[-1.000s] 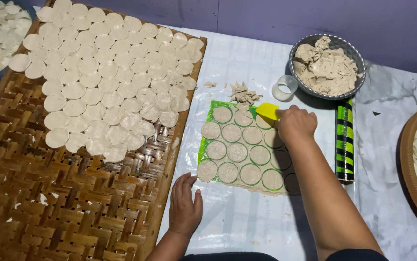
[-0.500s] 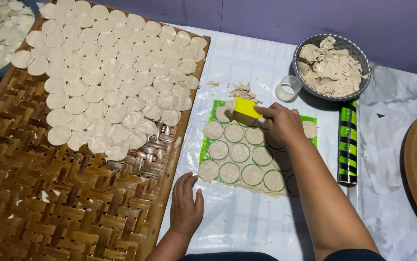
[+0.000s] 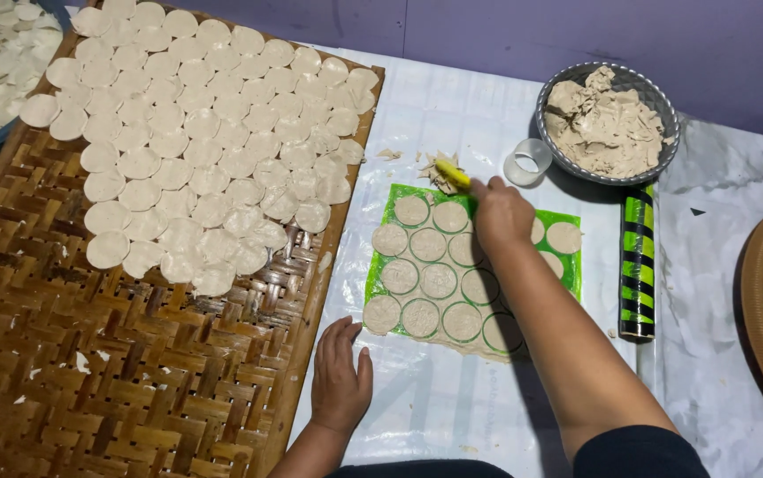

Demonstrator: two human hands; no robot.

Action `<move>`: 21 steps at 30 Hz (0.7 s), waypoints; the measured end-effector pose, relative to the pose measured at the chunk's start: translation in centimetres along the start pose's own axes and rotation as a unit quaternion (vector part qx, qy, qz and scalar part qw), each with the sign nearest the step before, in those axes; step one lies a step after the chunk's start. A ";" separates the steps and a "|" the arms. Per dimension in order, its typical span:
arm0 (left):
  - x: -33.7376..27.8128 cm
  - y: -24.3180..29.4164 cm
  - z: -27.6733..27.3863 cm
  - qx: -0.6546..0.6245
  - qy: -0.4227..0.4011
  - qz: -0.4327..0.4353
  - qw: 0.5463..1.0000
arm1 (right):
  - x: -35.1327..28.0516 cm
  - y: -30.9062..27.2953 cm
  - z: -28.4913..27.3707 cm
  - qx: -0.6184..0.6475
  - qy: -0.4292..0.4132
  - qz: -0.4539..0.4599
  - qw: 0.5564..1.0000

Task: Cut and arrange dough circles from a rolled sheet onto a wooden tray.

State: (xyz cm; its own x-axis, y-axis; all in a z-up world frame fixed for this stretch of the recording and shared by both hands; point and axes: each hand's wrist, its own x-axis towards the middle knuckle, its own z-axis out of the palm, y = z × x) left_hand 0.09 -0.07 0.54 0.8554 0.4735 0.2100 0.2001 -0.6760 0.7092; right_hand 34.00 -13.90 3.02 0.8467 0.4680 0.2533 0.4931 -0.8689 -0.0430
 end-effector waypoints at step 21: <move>0.2 0.1 -0.2 -0.001 0.028 0.034 0.999 | -19.3 12.6 -9.5 0.295 -0.010 0.258 0.920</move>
State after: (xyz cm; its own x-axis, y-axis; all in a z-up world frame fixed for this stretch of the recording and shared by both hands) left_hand 0.18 0.03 0.76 0.8386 0.4582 0.2947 0.1421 -0.7061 0.6937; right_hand 21.99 -35.41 6.78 0.9990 0.0262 0.0349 0.0428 -0.7402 -0.6710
